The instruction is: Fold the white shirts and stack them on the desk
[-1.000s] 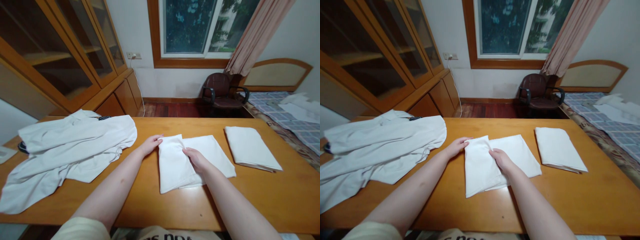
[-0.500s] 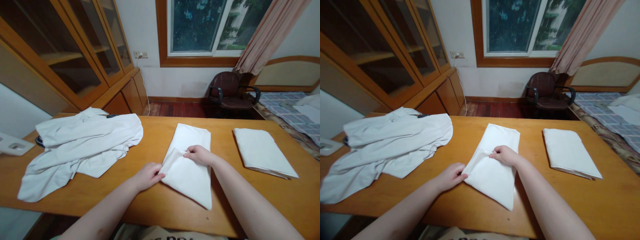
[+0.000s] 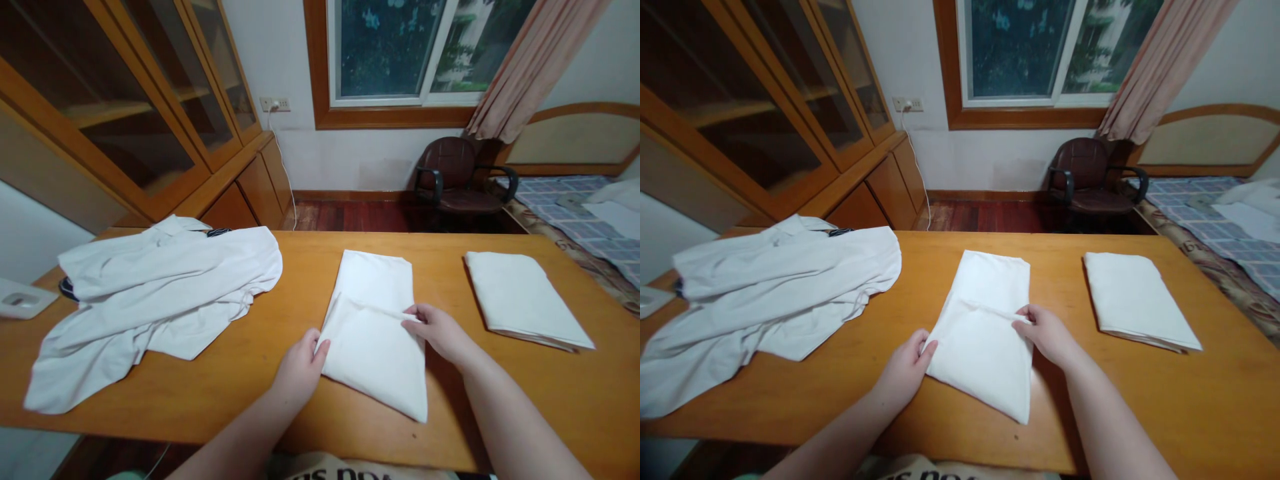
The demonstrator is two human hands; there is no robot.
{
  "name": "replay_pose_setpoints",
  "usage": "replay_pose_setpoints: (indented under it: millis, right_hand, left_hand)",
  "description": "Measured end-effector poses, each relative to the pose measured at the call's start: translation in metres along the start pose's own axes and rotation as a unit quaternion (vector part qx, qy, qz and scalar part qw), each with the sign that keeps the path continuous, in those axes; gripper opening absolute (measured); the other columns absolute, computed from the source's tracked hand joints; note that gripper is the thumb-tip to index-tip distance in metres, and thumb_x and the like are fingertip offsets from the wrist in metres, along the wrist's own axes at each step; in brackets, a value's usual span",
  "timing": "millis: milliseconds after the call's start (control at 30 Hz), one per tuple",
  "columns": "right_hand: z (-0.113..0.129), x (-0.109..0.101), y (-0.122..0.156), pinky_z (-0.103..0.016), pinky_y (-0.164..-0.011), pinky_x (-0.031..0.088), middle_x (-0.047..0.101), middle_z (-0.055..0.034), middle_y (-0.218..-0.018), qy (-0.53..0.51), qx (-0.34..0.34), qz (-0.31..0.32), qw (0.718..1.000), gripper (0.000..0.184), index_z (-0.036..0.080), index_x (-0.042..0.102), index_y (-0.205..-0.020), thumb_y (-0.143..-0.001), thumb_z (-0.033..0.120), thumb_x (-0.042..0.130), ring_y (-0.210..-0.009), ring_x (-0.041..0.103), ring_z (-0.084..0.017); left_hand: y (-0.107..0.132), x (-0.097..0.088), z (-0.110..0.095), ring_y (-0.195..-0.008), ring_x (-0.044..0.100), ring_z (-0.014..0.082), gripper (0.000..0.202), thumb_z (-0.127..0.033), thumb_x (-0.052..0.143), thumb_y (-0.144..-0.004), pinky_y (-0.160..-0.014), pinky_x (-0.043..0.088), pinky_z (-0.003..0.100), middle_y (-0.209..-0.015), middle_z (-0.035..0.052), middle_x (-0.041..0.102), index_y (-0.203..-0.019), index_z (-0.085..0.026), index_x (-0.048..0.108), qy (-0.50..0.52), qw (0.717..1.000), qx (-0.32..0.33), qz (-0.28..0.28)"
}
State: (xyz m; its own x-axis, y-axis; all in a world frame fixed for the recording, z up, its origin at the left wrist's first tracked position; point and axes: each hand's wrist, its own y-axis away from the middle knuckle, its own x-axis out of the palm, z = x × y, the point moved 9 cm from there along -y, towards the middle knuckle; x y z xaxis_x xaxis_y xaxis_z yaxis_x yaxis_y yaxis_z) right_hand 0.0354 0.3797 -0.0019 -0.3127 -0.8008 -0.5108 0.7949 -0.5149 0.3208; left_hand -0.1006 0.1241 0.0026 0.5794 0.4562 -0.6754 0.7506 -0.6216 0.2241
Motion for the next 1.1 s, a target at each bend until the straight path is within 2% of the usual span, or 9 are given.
replay_pose_setpoints:
  millis: [133, 233, 533, 633, 733, 833, 900, 1000, 1100]
  right_hand:
    - [0.006, -0.001, 0.002, -0.03, -0.065, 0.044, 0.065, -0.0049, -0.084, 0.038, -0.04, -0.119, 0.991, 0.035, 0.018, 0.06, -0.098, -0.078, 0.046, 0.052, -0.071, 0.057, -0.019]
    - [0.016, 0.002, 0.001, -0.031, -0.068, 0.044, 0.065, -0.0058, -0.085, 0.066, -0.069, -0.135, 0.986, 0.039, 0.018, 0.058, -0.108, -0.085, 0.047, 0.044, -0.073, 0.058, -0.02]
    - [0.017, 0.012, -0.013, -0.034, -0.081, 0.042, 0.064, -0.0132, -0.102, 0.211, -0.059, -0.151, 0.964, 0.032, 0.015, 0.056, -0.108, -0.092, 0.034, 0.036, -0.095, 0.059, -0.025]
    - [0.014, 0.009, -0.011, -0.033, -0.082, 0.043, 0.064, -0.0135, -0.105, 0.216, -0.051, -0.177, 0.959, 0.032, 0.015, 0.056, -0.106, -0.09, 0.038, 0.041, -0.097, 0.059, -0.025]
    - [0.015, 0.006, -0.009, -0.033, -0.082, 0.043, 0.064, -0.0119, -0.104, 0.218, -0.054, -0.19, 0.956, 0.031, 0.015, 0.057, -0.103, -0.089, 0.04, 0.045, -0.096, 0.059, -0.024]
    - [0.016, 0.004, -0.01, -0.032, -0.079, 0.043, 0.065, -0.01, -0.104, 0.22, -0.053, -0.194, 0.955, 0.03, 0.016, 0.058, -0.101, -0.088, 0.041, 0.045, -0.095, 0.059, -0.023]
    - [0.015, 0.003, -0.01, -0.032, -0.077, 0.043, 0.066, -0.0091, -0.102, 0.213, -0.048, -0.197, 0.956, 0.03, 0.018, 0.059, -0.1, -0.088, 0.042, 0.046, -0.094, 0.06, -0.023]
    - [0.015, 0.002, -0.011, -0.031, -0.074, 0.043, 0.067, -0.0083, -0.098, 0.198, -0.043, -0.201, 0.958, 0.03, 0.018, 0.059, -0.097, -0.088, 0.044, 0.046, -0.09, 0.061, -0.023]
    - [0.014, 0.002, -0.012, -0.032, -0.072, 0.043, 0.067, -0.0086, -0.094, 0.197, -0.039, -0.203, 0.958, 0.031, 0.018, 0.06, -0.094, -0.088, 0.045, 0.044, -0.088, 0.061, -0.023]
  left_hand:
    - [0.001, -0.002, 0.0, -0.077, 0.062, 0.0221, 0.025, -0.037, 0.051, -0.084, -0.064, 0.04, 0.026, -0.083, 0.0054, 0.068, -0.101, -0.021, 0.058, 0.13, 0.991, -0.014, -0.034]
    - [0.002, -0.002, 0.004, -0.084, 0.064, 0.025, 0.039, -0.036, 0.059, -0.079, -0.071, 0.043, 0.03, -0.095, 0.0088, 0.07, -0.114, -0.02, 0.057, 0.162, 0.985, -0.022, -0.059]
    - [-0.004, -0.002, 0.006, -0.083, 0.065, 0.0266, 0.057, -0.035, 0.059, -0.079, -0.07, 0.043, 0.03, -0.094, 0.0125, 0.068, -0.132, -0.017, 0.046, 0.065, 0.993, -0.026, -0.095]
    - [-0.009, -0.001, 0.002, -0.092, 0.064, 0.0276, 0.05, -0.034, 0.058, -0.079, -0.077, 0.044, 0.031, -0.104, 0.0149, 0.066, -0.126, -0.017, 0.051, 0.041, 0.996, -0.022, -0.074]
    - [-0.016, -0.003, -0.01, -0.107, 0.058, 0.0289, 0.053, -0.032, 0.053, -0.082, -0.088, 0.043, 0.035, -0.121, 0.0192, 0.058, -0.131, -0.012, 0.045, -0.079, 0.996, -0.006, -0.031]
    - [-0.022, -0.02, -0.036, -0.125, 0.045, 0.0315, 0.062, -0.033, 0.052, -0.084, -0.099, 0.037, 0.041, -0.141, 0.0218, 0.04, -0.138, -0.01, 0.035, -0.207, 0.975, 0.048, -0.065]
    - [-0.023, -0.024, -0.065, -0.132, 0.036, 0.0308, 0.058, -0.031, 0.05, -0.086, -0.105, 0.032, 0.045, -0.148, 0.0178, 0.031, -0.139, -0.015, 0.035, -0.256, 0.952, 0.141, -0.089]
    - [-0.017, 0.008, -0.097, -0.135, 0.032, 0.023, 0.048, -0.028, 0.043, -0.09, -0.112, 0.024, 0.043, -0.148, 0.0082, 0.035, -0.138, -0.022, 0.039, -0.283, 0.902, 0.325, 0.008]
    - [-0.026, 0.033, -0.085, -0.138, 0.025, 0.0245, 0.052, -0.034, 0.044, -0.091, -0.113, 0.021, 0.045, -0.149, 0.0096, 0.032, -0.14, -0.02, 0.036, -0.296, 0.899, 0.313, 0.075]
